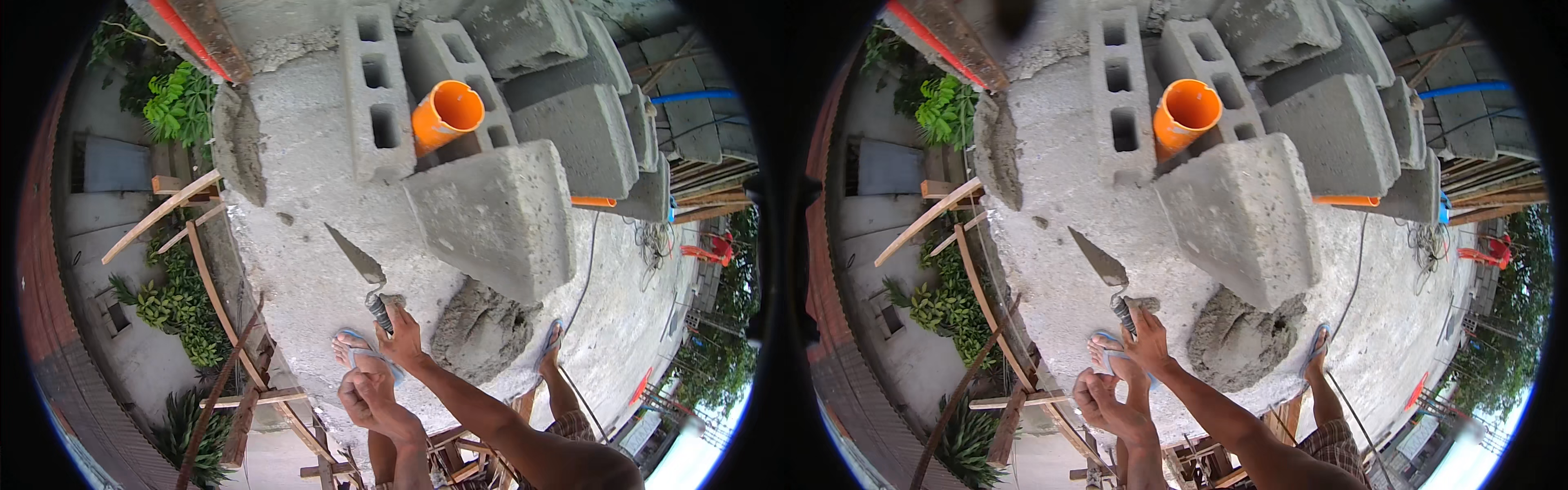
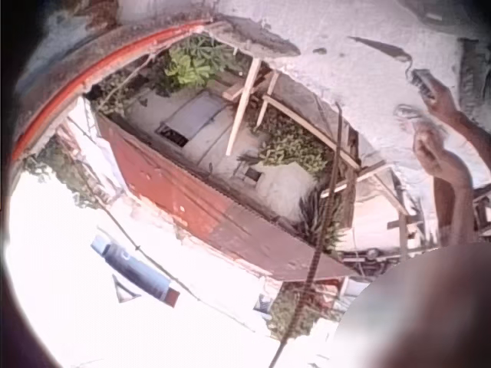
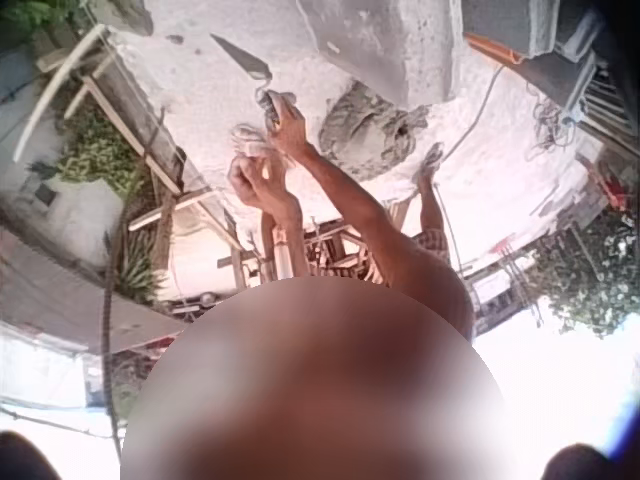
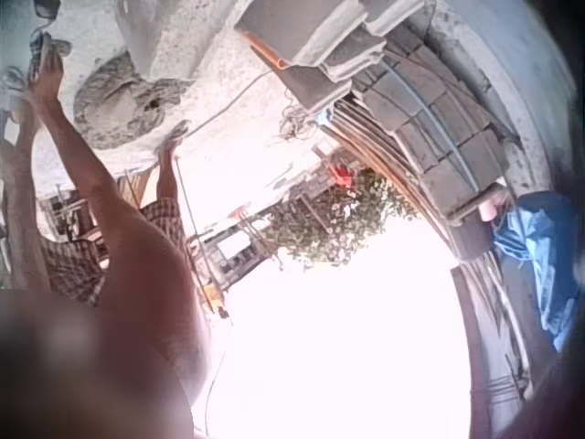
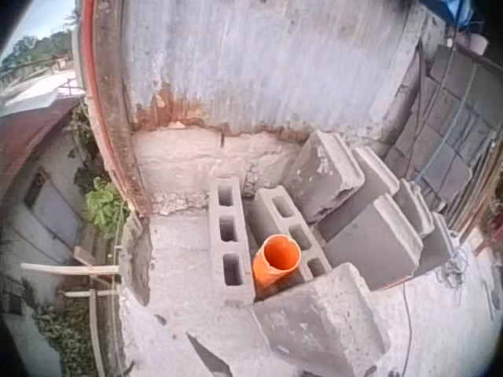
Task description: The person scoops wet cement with a trowel and spreads it along a concrete beam on a rooftop construction site. They repeatedly smooth the surface and adjust the cement placement while moving along the beam.
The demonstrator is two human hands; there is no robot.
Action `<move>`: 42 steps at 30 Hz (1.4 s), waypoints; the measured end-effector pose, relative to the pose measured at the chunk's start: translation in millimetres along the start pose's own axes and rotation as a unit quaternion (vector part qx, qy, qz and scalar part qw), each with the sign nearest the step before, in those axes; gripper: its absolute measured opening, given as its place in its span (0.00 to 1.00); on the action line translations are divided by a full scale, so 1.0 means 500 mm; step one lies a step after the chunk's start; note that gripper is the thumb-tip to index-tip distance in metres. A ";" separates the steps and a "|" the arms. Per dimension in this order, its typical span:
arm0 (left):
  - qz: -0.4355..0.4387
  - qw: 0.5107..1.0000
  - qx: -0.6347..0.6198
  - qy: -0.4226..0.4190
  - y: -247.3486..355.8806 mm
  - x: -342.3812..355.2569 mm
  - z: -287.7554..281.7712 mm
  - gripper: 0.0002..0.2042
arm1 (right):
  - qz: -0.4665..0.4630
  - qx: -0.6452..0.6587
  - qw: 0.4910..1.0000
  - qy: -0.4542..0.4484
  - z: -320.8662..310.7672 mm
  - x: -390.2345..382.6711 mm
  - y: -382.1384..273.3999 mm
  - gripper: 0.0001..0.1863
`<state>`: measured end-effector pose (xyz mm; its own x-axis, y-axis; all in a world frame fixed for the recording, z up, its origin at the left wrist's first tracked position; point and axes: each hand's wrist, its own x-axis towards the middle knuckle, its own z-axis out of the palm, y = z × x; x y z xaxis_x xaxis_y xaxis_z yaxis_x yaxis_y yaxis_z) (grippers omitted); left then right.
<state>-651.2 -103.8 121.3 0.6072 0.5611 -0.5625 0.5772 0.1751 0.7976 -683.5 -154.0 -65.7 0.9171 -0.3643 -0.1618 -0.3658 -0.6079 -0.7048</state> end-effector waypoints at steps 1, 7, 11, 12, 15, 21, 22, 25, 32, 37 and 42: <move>0.030 0.999 0.030 0.017 -0.013 -0.019 0.006 0.11 | 0.011 0.008 1.000 -0.020 -0.065 -0.064 0.029 0.31; 0.039 0.994 0.095 -0.037 -0.104 -0.140 0.047 0.13 | 0.385 -0.174 0.890 -0.171 -0.445 -0.397 0.246 0.17; 0.045 0.985 0.140 -0.085 -0.163 -0.195 0.082 0.13 | 0.430 -0.089 0.881 -0.177 -0.605 -0.515 0.372 0.19; 0.016 0.984 0.150 -0.093 -0.177 -0.204 0.084 0.13 | 0.462 -0.060 0.872 -0.150 -0.619 -0.524 0.404 0.21; -0.011 0.982 0.160 -0.102 -0.224 -0.220 0.098 0.14 | 0.427 0.057 0.902 0.017 -0.585 -0.526 0.470 0.23; 0.008 0.965 0.239 -0.109 -0.278 -0.272 0.128 0.15 | 0.508 0.005 0.859 -0.072 -0.420 -0.652 0.485 0.28; 0.009 0.962 0.250 -0.108 -0.279 -0.278 0.134 0.15 | 0.546 -0.004 0.837 -0.039 -0.420 -0.696 0.482 0.28; 0.014 0.954 0.279 -0.112 -0.281 -0.291 0.138 0.15 | 0.591 0.079 0.801 0.056 -0.459 -0.822 0.495 0.24; 0.007 0.955 0.267 -0.128 -0.298 -0.300 0.113 0.13 | 0.480 0.153 0.856 0.118 -0.270 -0.678 0.628 0.12; 0.036 0.958 0.261 -0.113 -0.267 -0.280 0.107 0.13 | 0.447 0.206 0.863 0.116 -0.303 -0.607 0.594 0.10; 0.017 0.974 0.199 -0.103 -0.240 -0.247 0.085 0.11 | 0.439 0.168 0.879 0.082 -0.409 -0.586 0.486 0.12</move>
<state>-772.3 -228.4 85.9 0.7035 0.3792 -0.6010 0.6951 -0.1915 0.6929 -1073.3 -339.2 -48.1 0.2592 -0.7021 -0.6632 -0.8288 0.1908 -0.5260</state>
